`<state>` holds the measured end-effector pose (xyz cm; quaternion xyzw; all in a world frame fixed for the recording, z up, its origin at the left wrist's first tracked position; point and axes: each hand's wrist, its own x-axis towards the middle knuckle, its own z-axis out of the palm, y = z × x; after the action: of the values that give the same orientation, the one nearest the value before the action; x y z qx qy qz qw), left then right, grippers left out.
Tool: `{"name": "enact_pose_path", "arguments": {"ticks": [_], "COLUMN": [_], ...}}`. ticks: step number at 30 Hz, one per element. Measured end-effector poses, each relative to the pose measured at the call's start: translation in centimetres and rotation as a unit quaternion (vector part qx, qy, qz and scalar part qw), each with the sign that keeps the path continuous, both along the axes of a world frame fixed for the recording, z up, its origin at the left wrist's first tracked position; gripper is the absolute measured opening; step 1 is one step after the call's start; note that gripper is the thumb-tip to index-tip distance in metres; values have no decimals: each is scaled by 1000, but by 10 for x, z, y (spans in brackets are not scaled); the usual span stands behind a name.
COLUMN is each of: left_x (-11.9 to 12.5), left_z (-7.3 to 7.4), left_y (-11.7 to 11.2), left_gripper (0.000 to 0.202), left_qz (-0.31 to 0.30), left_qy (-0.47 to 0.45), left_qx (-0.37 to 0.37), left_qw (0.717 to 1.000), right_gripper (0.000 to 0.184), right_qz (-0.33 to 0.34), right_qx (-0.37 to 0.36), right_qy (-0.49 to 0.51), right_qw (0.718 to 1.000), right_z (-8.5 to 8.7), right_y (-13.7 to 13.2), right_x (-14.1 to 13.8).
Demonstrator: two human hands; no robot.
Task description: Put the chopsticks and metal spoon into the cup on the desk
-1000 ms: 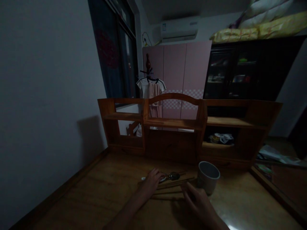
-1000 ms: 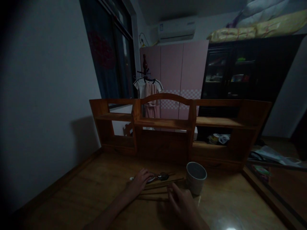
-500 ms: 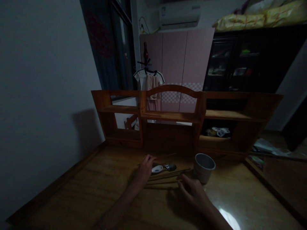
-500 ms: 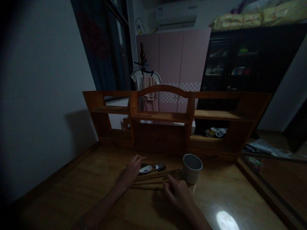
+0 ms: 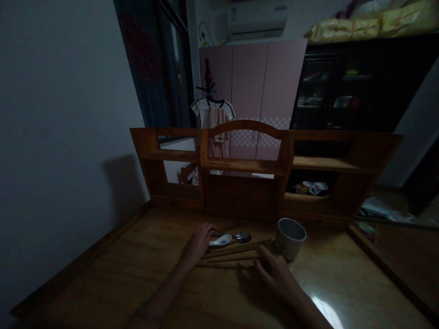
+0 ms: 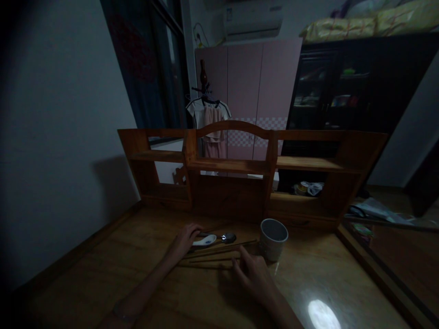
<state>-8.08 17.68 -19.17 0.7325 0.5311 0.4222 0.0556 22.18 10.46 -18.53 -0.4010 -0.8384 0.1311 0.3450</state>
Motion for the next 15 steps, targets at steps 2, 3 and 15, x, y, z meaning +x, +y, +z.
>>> {"name": "enact_pose_path", "arguments": {"ticks": [2, 3, 15], "left_x": [0, 0, 2], "left_z": [-1, -2, -7], "left_y": [-1, -1, 2], "left_gripper": [22, 23, 26], "left_qz": [-4, -5, 44], "left_qy": [-4, -5, 28], "left_qx": [-2, -2, -36], "left_qw": [1000, 1000, 998], "right_gripper": [34, 34, 44], "right_qz": [-1, 0, 1], "right_qx": [2, 1, 6], "right_qy": [-2, -1, 16], "right_qw": [1000, 1000, 1000], "right_z": [-1, -1, -4], "right_y": [0, 1, 4], "right_x": [1, 1, 1]}}
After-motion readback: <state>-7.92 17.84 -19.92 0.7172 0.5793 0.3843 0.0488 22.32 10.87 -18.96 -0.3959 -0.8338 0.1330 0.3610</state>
